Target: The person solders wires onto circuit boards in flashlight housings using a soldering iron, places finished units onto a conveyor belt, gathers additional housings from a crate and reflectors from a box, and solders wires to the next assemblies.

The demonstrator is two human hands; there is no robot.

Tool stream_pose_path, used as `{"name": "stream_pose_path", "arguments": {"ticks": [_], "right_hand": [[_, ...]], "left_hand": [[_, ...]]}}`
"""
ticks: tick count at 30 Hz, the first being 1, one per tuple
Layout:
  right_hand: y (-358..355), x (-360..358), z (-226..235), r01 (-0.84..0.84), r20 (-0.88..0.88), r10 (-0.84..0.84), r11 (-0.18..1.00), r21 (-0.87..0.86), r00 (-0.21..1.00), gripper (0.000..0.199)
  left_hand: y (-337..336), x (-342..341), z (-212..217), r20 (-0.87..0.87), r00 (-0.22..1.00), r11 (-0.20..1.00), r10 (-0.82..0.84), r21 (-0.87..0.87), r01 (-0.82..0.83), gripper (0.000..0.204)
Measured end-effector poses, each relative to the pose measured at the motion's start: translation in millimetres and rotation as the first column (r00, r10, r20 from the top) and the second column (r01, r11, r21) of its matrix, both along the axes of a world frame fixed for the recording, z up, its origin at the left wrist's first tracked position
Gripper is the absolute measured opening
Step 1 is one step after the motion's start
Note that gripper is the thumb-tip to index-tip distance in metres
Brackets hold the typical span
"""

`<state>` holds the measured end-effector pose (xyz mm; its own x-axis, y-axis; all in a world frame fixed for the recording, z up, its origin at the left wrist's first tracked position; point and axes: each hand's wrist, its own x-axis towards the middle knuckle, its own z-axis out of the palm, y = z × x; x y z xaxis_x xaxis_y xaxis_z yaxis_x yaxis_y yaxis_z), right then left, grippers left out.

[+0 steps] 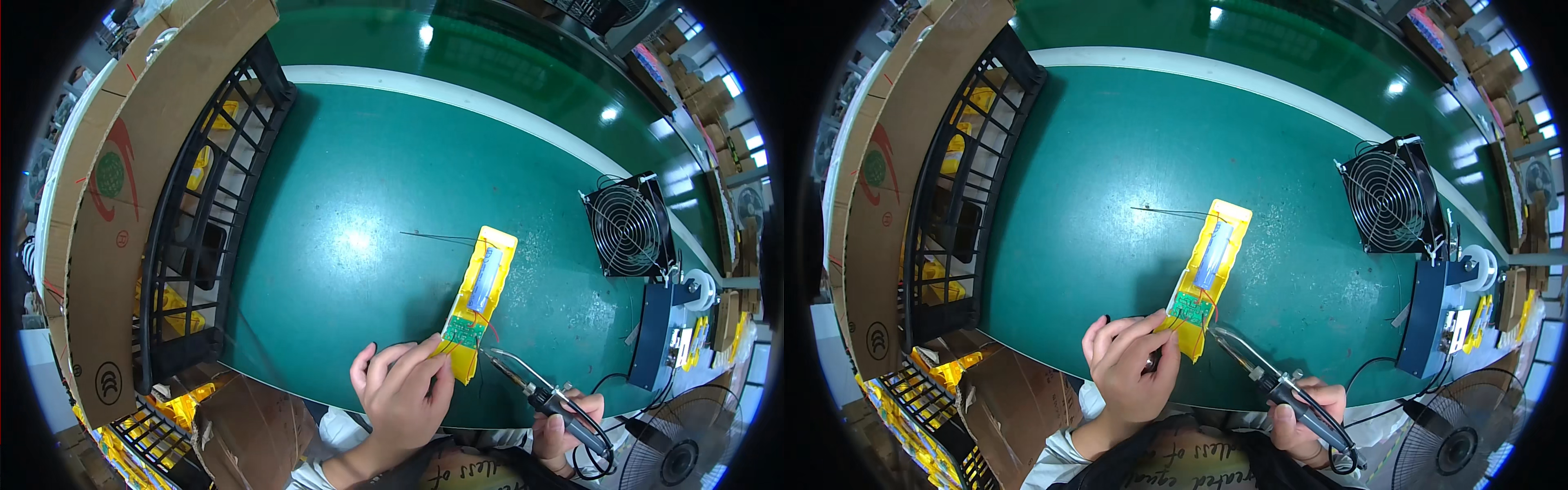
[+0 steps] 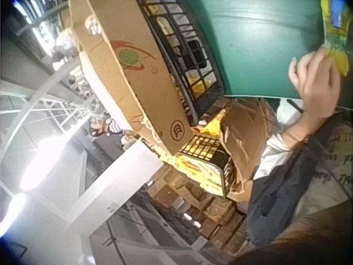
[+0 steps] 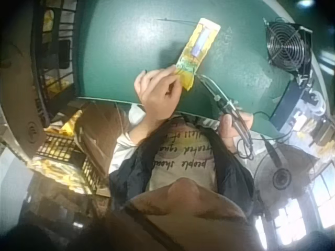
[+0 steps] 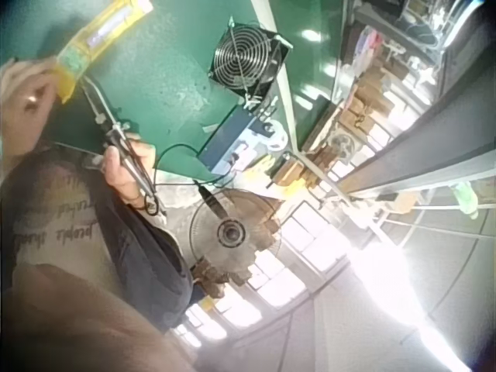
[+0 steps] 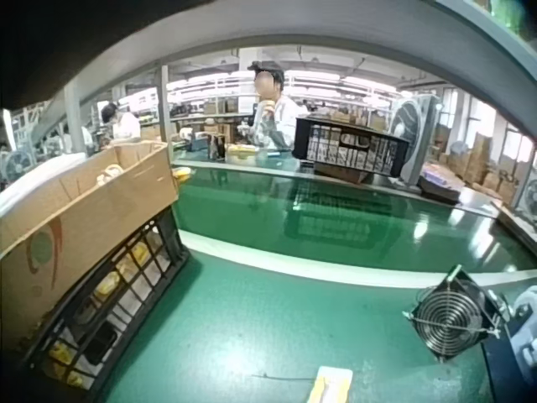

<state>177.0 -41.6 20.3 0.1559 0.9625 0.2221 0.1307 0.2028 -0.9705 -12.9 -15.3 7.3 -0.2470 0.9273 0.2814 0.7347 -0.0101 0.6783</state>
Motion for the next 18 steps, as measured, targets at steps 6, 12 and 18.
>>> {"name": "stream_pose_path", "arguments": {"ticks": [6,12,18], "right_hand": [[0.4,18.7,-7.0,0.149,0.006,-0.149,0.988,0.03,0.989,0.037],[8.5,42.8,-11.3,0.264,-0.027,-0.264,0.964,0.005,0.964,0.033],[11.7,58.1,-32.9,0.323,-0.02,-0.324,0.946,-0.025,0.946,0.029]], "left_hand": [[0.2,-6.9,9.4,0.0,0.993,0.992,-0.119,-0.03,0.119,0.017],[8.7,-1.0,27.0,-0.001,0.962,0.955,-0.272,-0.118,0.27,0.039],[21.2,1.2,38.1,-0.054,0.942,0.915,-0.332,-0.261,0.307,0.041]]}}
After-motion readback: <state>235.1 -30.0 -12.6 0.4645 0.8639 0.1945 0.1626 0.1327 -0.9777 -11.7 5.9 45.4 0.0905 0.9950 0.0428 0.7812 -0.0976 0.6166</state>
